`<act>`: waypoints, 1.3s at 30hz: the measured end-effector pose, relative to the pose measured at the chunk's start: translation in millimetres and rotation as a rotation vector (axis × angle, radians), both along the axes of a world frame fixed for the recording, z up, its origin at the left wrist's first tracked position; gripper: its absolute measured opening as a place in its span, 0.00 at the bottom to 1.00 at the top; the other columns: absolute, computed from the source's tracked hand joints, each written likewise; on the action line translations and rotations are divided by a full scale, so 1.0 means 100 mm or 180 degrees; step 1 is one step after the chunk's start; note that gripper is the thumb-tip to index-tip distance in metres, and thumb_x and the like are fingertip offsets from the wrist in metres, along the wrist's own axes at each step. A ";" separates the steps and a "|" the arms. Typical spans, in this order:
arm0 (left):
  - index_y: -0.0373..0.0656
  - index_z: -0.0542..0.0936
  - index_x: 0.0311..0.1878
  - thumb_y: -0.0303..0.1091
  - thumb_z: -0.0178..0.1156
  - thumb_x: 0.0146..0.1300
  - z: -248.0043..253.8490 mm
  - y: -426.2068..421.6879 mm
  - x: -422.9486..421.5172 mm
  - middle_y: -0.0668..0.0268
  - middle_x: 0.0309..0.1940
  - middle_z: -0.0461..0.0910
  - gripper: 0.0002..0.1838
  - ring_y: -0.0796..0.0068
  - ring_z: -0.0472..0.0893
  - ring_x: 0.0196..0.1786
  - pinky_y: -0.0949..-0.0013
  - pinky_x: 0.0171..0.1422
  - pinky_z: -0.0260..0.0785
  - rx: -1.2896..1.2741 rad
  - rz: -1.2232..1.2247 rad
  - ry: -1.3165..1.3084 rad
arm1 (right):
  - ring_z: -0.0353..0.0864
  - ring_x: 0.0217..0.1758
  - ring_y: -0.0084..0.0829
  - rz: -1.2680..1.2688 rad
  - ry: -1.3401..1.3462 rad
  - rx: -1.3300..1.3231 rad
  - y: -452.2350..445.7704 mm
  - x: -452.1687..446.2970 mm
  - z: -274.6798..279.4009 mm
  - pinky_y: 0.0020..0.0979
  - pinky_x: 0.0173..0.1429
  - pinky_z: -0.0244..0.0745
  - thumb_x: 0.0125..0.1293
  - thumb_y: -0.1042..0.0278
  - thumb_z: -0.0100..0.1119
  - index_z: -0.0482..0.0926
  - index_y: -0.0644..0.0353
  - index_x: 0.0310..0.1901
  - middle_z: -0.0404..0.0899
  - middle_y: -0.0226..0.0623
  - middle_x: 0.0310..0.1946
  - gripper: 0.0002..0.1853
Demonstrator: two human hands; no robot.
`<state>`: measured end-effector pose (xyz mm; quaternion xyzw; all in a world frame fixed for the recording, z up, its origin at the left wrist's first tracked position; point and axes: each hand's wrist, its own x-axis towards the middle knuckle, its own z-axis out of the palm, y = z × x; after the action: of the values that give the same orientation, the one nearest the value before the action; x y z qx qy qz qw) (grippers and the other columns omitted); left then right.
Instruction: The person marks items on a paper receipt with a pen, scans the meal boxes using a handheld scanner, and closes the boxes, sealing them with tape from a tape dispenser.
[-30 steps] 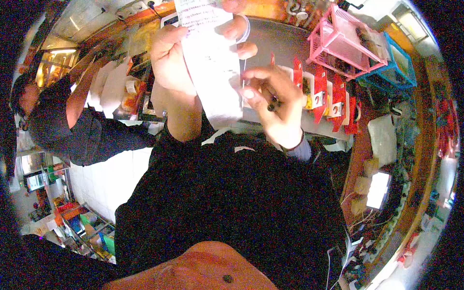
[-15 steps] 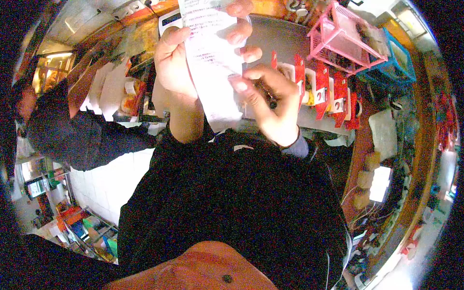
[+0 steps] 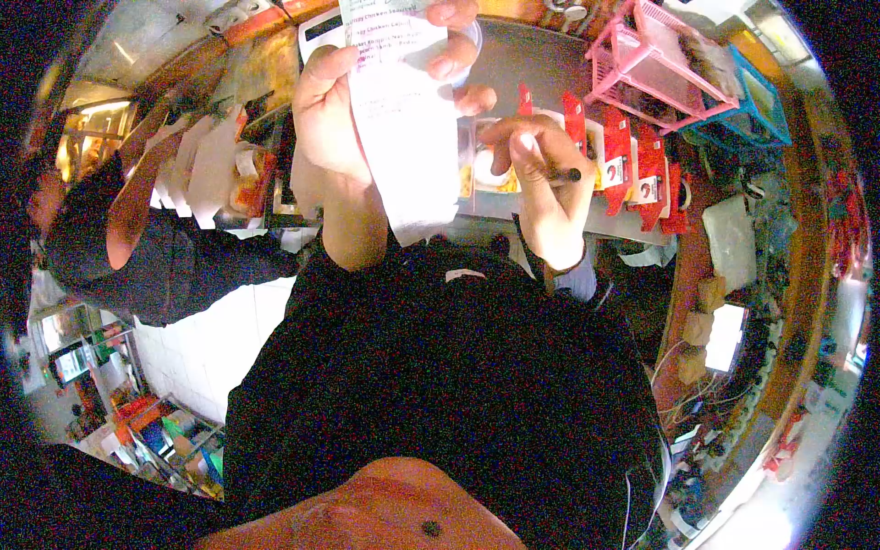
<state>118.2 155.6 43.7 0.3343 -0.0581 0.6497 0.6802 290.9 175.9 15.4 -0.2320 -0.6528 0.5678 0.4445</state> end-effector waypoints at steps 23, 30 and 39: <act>0.33 0.67 0.52 0.40 0.46 0.56 -0.09 -0.08 -0.06 0.55 0.48 0.66 0.24 0.60 0.68 0.42 0.54 0.46 0.64 0.0064 0.0239 -0.0401 | 0.55 0.16 0.11 -0.0112 -0.0329 0.0377 -0.04 -0.09 -0.12 0.18 0.21 0.43 0.69 0.59 0.42 0.76 0.67 0.37 0.72 0.30 0.19 0.18; 0.34 0.66 0.53 0.40 0.48 0.55 -0.07 -0.24 -0.13 0.59 0.49 0.66 0.25 0.61 0.68 0.44 0.54 0.48 0.63 -0.0438 0.0382 -0.0300 | 0.54 0.16 0.11 -0.0075 -0.0327 0.0525 -0.06 -0.08 -0.14 0.18 0.21 0.44 0.70 0.59 0.41 0.76 0.67 0.38 0.72 0.30 0.18 0.19; 0.46 0.55 0.66 0.33 0.55 0.48 -0.31 -0.97 -1.19 0.69 0.46 0.61 0.38 0.75 0.63 0.44 0.65 0.49 0.51 0.0305 0.1537 -0.0236 | 0.77 0.43 0.35 0.1085 -0.2100 0.0007 -0.01 -0.10 -0.69 0.31 0.50 0.70 0.63 0.72 0.50 0.71 0.57 0.55 0.76 0.42 0.42 0.17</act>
<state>-0.5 58.7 12.5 0.3463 -0.0322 0.8017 0.4860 281.2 174.7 -53.8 -0.2900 -0.7909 0.5277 0.1094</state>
